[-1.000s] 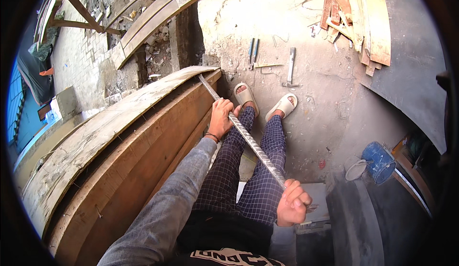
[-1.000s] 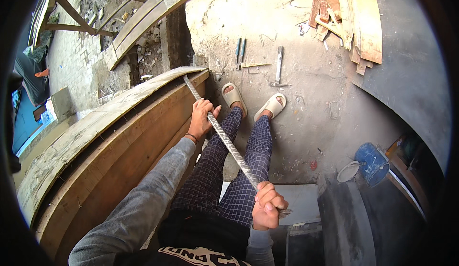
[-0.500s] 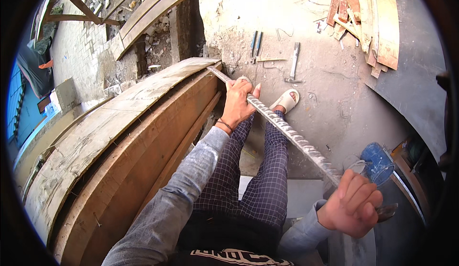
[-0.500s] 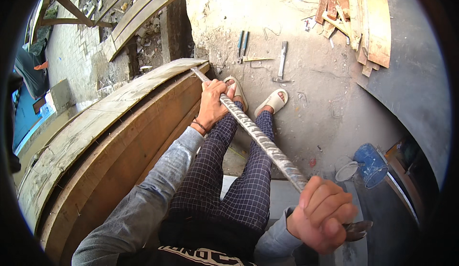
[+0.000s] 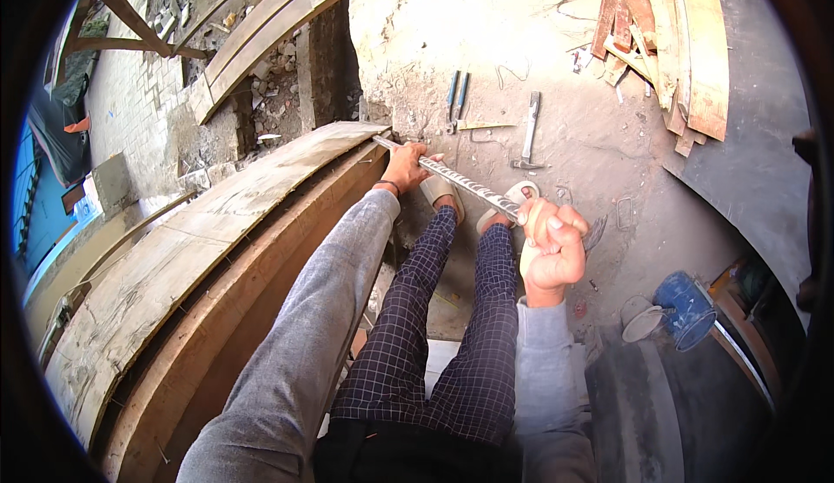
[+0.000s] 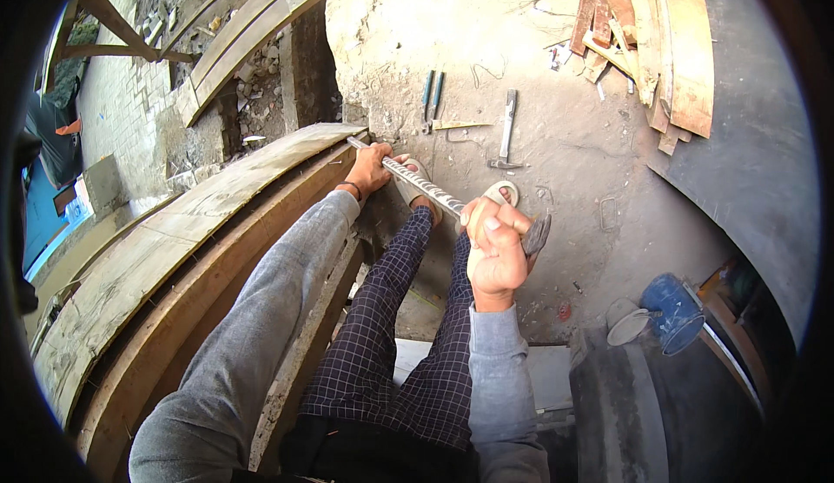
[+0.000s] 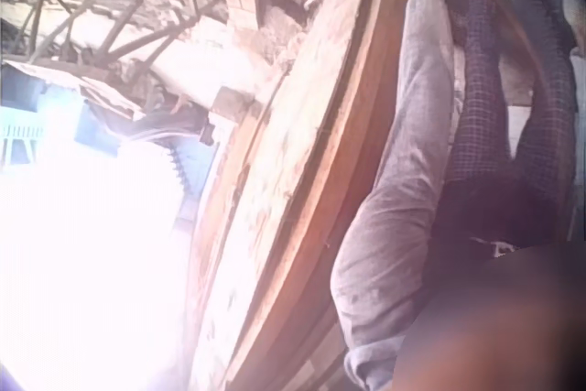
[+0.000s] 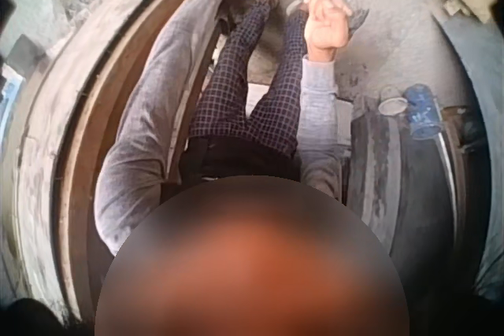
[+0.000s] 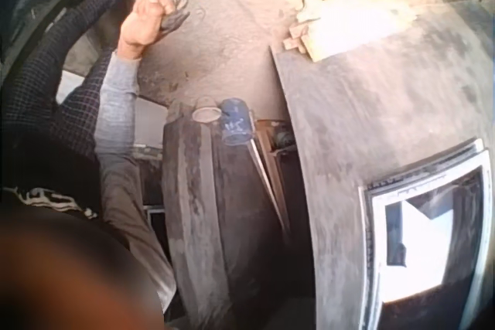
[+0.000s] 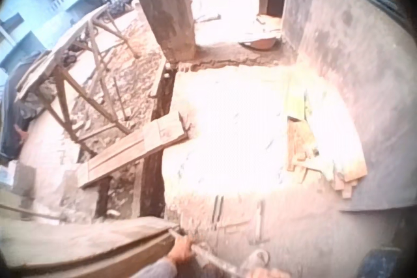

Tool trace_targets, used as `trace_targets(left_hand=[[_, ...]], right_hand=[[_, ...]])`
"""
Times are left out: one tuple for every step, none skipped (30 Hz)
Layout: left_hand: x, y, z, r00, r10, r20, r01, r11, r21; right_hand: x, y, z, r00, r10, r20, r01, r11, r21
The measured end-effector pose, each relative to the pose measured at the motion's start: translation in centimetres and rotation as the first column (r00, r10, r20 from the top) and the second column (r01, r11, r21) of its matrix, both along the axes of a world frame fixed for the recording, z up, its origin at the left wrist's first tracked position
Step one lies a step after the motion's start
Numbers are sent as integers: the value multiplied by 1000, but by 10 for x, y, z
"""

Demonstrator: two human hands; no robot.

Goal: The person uses a long metal rebar as a lever to pry apart a large wooden door frame or panel from a wall. They repeatedly insert the rebar into the gap and apply force to separate the wood, while another person stands nearby holding a rope.

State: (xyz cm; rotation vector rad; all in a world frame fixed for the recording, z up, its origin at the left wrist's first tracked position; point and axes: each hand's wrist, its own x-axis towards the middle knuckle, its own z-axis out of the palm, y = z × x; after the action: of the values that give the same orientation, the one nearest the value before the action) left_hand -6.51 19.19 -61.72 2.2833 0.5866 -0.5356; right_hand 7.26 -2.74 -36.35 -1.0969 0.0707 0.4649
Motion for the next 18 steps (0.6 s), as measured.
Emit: trace_targets(left_hand=[[-4, 4, -5, 997, -68, 20, 68, 997, -28], [-8, 5, -7, 998, -57, 35, 59, 995, -78], [-9, 4, -7, 999, -35, 33, 40, 989, -140], [-11, 0, -4, 997, -73, 1, 73, 995, -71], [-12, -8, 0, 999, -40, -14, 39, 998, -47], [-12, -17, 6, 993, -52, 106, 51, 999, 12], [-10, -26, 11, 986, -77, 151, 69, 996, 60], [-9, -36, 17, 955, -55, 292, 50, 998, 26], [-11, -47, 24, 936, -40, 349, 51, 998, -21], [-17, -59, 33, 954, -80, 288, 91, 996, -25], [-23, -70, 40, 957, -92, 275, 104, 994, -32], [-29, -77, 45, 964, -83, 254, 90, 996, -17], [-34, -82, 47, 980, -77, 184, 82, 996, -21], [-36, -85, 46, 984, -57, 166, 60, 998, -17], [-38, -87, 44, 967, -45, 251, 45, 999, 4], [-38, -87, 39, 953, -46, 299, 41, 999, 24], [-37, -87, 36, 954, -57, 293, 49, 998, 34], [-36, -86, 33, 950, -71, 304, 68, 997, 23]], right_hand=[[-6, -3, -6, 998, -30, 46, 27, 998, 60], [-9, -7, -10, 999, -35, -11, 36, 999, 27], [-8, -12, -14, 998, -49, 32, 46, 994, 101], [-7, -18, -18, 998, -58, 9, 57, 995, 76], [-5, -23, -23, 992, -114, -55, 114, 993, 12], [-5, -29, -27, 981, -166, -105, 163, 986, -31], [-9, -36, -29, 952, -239, -189, 223, 969, -104], [-17, -43, -30, 946, -259, -197, 244, 965, -95], [-32, -51, -28, 967, -224, -123, 219, 975, -47], [-51, -59, -24, 963, -252, -93, 250, 968, -37], [-72, -67, -19, 977, -212, -22, 212, 977, -3], [-92, -75, -15, 982, -188, 23, 189, 981, -41], [-107, -82, -13, 986, -165, 15, 166, 984, -71], [-115, -88, -14, 978, -200, -63, 190, 972, -138], [-118, -93, -17, 988, -154, -19, 151, 984, -95], [-117, -98, -22, 977, -199, -79, 188, 973, -132], [-115, -102, -26, 967, -225, -115, 208, 967, -146], [-113, -104, -29, 942, -285, -176, 252, 949, -189]])
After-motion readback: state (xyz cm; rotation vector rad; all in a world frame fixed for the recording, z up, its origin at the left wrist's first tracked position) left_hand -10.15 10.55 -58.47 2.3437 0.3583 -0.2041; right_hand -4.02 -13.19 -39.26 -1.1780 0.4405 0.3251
